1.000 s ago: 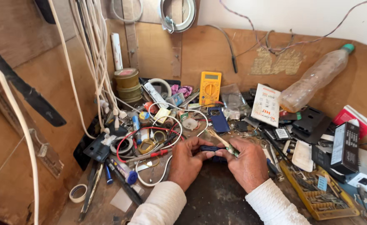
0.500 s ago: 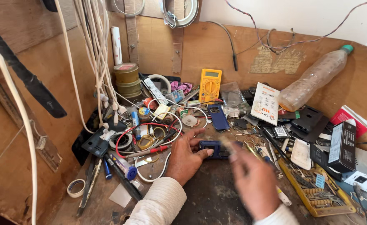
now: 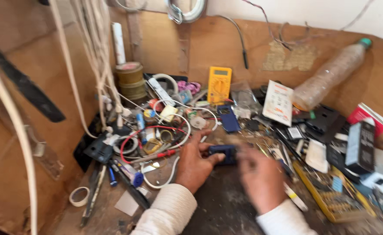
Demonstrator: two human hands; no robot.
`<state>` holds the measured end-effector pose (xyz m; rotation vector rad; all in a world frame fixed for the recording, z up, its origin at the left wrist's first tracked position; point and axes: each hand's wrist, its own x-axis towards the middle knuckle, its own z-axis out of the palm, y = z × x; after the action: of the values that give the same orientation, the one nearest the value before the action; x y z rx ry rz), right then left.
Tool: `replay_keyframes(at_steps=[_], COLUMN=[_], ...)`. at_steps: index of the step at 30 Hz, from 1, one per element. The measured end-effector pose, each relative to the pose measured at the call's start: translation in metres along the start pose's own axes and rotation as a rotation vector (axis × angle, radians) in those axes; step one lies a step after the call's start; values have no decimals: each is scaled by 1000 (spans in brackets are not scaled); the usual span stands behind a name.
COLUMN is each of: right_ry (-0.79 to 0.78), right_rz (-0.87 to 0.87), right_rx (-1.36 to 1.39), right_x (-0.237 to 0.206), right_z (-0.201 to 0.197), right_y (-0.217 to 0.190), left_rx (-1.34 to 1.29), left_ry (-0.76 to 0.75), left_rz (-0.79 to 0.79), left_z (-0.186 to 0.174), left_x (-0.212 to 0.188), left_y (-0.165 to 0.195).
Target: The person opens the back cover of a blue handheld multimeter, removes the battery and internal components, and uses a screwdriver to unscrew and adjust parts inside the casing. They handle small screws and components on a cluttered workbench and set the device down at the end.
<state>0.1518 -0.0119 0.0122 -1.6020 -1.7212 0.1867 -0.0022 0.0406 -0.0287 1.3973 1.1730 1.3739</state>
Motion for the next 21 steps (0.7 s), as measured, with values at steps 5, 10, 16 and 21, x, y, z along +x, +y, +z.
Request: replay_keyframes(at_steps=[5, 10, 16, 21], right_ry=[106, 13, 107, 39], right_rz=[-264, 197, -151, 55], right_rx=[-43, -51, 85, -115], right_x=[-7, -5, -3, -9], right_z=[-5, -2, 4, -8], right_y=[-20, 1, 19, 1], left_rx=[-101, -6, -29, 21], left_ry=[-5, 41, 8, 28], left_rz=[65, 17, 15, 15], left_z=[1, 3, 3, 1], left_x=[1, 1, 0, -1], left_y=[-5, -5, 1, 4])
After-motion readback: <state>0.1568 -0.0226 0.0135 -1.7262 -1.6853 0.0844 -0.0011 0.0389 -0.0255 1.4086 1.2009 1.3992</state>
